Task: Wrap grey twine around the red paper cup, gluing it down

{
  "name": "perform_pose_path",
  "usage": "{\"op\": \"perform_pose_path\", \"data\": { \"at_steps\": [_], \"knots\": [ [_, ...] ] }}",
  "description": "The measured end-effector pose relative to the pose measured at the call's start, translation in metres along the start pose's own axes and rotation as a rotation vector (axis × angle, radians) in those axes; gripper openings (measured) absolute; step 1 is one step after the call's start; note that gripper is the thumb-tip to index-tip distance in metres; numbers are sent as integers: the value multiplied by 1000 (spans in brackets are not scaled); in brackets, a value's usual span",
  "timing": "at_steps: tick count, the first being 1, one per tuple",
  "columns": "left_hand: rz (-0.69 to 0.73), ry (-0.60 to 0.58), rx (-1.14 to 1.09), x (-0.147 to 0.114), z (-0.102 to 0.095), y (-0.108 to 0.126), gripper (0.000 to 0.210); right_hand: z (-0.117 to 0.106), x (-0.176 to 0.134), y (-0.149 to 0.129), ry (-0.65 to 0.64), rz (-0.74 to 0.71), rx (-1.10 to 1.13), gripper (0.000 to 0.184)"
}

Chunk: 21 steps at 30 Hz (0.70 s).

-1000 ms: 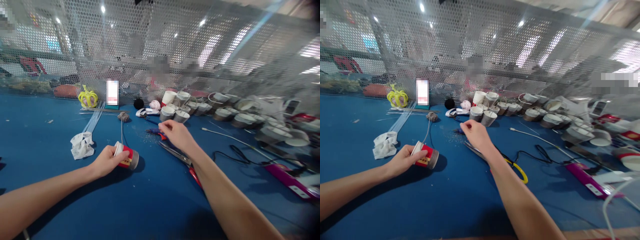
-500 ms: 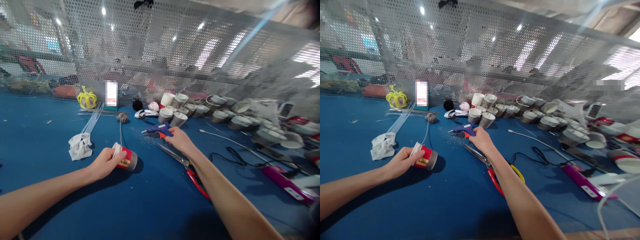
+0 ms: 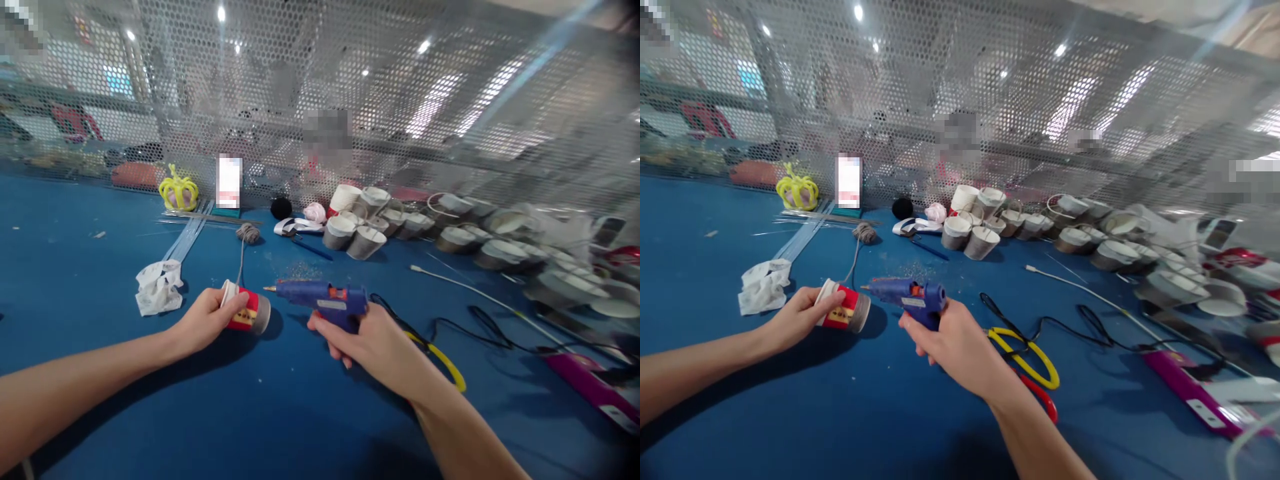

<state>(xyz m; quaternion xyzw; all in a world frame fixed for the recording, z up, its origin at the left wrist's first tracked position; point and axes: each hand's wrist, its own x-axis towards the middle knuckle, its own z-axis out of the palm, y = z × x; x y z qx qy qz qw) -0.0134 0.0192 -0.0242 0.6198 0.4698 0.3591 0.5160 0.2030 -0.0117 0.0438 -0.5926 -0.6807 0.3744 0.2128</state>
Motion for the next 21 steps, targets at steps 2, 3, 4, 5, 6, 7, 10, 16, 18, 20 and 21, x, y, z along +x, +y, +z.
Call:
{"op": "perform_pose_path", "data": {
  "at_steps": [2, 3, 4, 5, 6, 7, 10, 16, 18, 20, 21],
  "knots": [
    [-12, 8, -4, 2, 0, -2, 40, 3, -3, -1, 24, 32, -64, 26],
    [-15, 4, -8, 2, 0, -3, 40, 5, -4, -1, 36, 37, -97, 26],
    [-16, -5, -16, 3, 0, -3, 41, 6, -5, -2, 49, 37, -124, 26],
    [-17, -15, -27, 3, 1, -4, 41, 7, -5, -2, 61, 32, -145, 25],
    [-17, -24, -36, 3, 1, -4, 41, 8, -6, -3, 72, 27, -159, 25],
    [-16, -29, -40, 3, 1, -4, 41, 9, -6, -2, 76, 24, -166, 24],
    [-11, -28, -29, 2, 1, -2, 41, 12, -6, 0, 75, 22, -175, 24],
    [-12, -9, -10, 2, 1, -1, 43, 15, -6, 2, 88, 0, -192, 23],
    [-23, -7, -18, 2, 1, -1, 44, 16, -7, 1, 96, -45, -234, 21],
    [-27, -20, -52, 2, 1, -1, 44, 16, -7, 0, 113, -99, -277, 18],
    [-24, -32, -80, 2, 1, -1, 43, 16, -7, 0, 122, -124, -296, 17]
  ]
}}
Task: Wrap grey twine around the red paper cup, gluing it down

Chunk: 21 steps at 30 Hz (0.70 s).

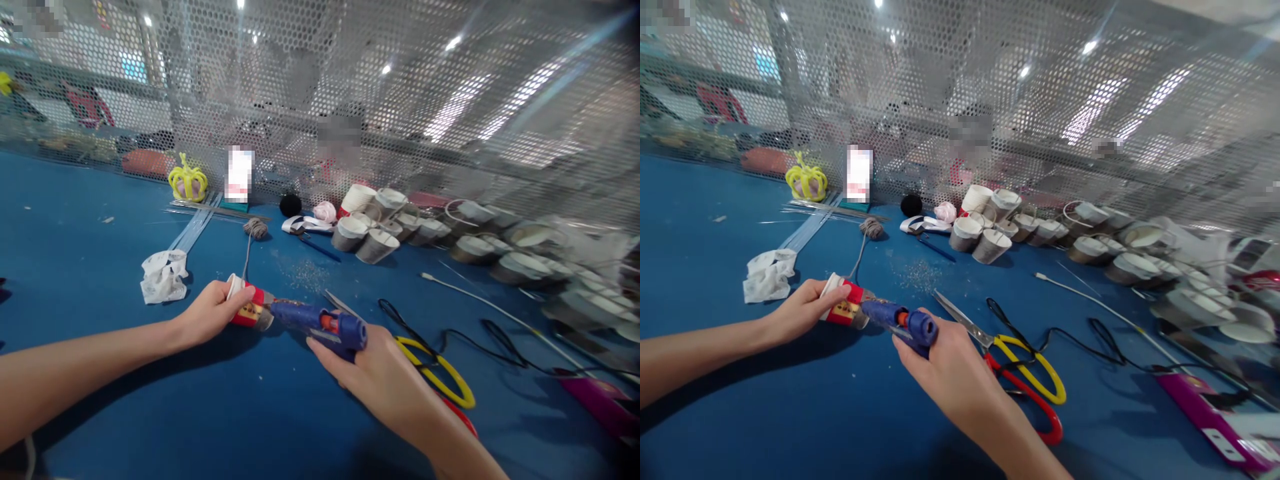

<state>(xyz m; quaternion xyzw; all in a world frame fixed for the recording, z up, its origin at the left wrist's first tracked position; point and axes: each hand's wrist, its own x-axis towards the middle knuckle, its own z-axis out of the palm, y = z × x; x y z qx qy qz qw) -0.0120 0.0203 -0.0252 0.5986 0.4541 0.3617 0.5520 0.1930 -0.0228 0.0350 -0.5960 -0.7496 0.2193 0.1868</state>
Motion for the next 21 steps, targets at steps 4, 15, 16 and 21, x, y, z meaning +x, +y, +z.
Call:
{"op": "perform_pose_path", "data": {
  "at_steps": [4, 15, 16, 21],
  "knots": [
    [12, -18, -57, -1, 1, 2, 40, 0, -1, 0, 7, -61, -41, 15],
    [-12, 49, 30, 0, 1, 0, 43, 0, -3, 2, -4, -132, -118, 16],
    [-14, 54, 36, 0, 1, 0, 43, 0, -2, 2, 8, -128, -115, 15],
    [-16, 46, 6, -1, 1, 1, 42, -1, -3, 0, 5, -125, -133, 15]
  ]
}}
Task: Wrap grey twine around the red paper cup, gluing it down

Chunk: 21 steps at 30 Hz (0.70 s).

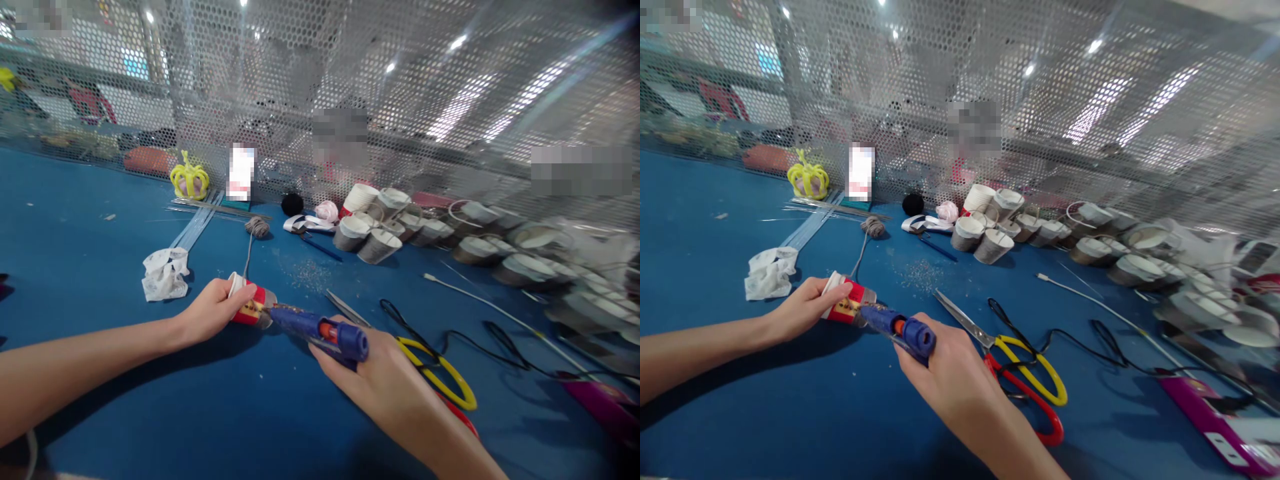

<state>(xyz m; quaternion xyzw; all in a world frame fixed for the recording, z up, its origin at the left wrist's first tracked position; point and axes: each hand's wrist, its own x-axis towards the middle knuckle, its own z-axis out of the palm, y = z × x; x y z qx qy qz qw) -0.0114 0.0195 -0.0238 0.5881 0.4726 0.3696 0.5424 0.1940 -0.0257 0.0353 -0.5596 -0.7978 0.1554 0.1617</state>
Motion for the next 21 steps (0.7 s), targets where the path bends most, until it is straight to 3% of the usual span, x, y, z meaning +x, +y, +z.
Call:
{"op": "perform_pose_path", "data": {
  "at_steps": [5, 16, 21],
  "knots": [
    [-5, -30, -59, 0, 1, 1, 41, -3, 1, 1, -83, 1, 9, 15],
    [-1, -22, -35, -1, 0, 2, 42, -3, 1, 0, -67, 22, 9, 14],
    [10, -16, -11, -1, 0, -2, 45, -2, 2, 0, 4, 33, 32, 13]
  ]
}}
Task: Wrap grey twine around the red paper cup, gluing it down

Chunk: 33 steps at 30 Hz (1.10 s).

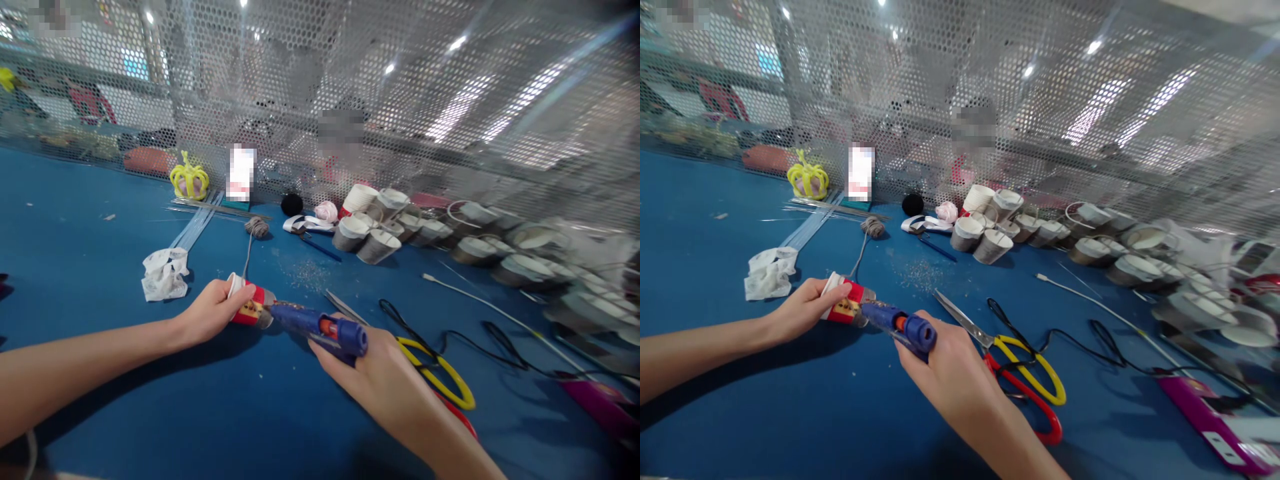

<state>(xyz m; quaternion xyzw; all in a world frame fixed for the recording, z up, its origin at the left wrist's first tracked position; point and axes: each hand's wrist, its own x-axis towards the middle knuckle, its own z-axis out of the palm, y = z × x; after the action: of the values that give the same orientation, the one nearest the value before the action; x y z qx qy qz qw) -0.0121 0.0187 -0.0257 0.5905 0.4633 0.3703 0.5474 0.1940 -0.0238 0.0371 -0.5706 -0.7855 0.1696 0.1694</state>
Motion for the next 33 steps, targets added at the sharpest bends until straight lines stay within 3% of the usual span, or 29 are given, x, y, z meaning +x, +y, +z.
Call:
{"op": "perform_pose_path", "data": {
  "at_steps": [5, 33],
  "knots": [
    [28, -44, -39, 0, 1, -1, 44, 1, 0, 0, 30, 14, -7, 13],
    [104, 31, 183, -4, 2, -3, 42, 4, 6, 5, -5, 91, 147, 23]
  ]
}}
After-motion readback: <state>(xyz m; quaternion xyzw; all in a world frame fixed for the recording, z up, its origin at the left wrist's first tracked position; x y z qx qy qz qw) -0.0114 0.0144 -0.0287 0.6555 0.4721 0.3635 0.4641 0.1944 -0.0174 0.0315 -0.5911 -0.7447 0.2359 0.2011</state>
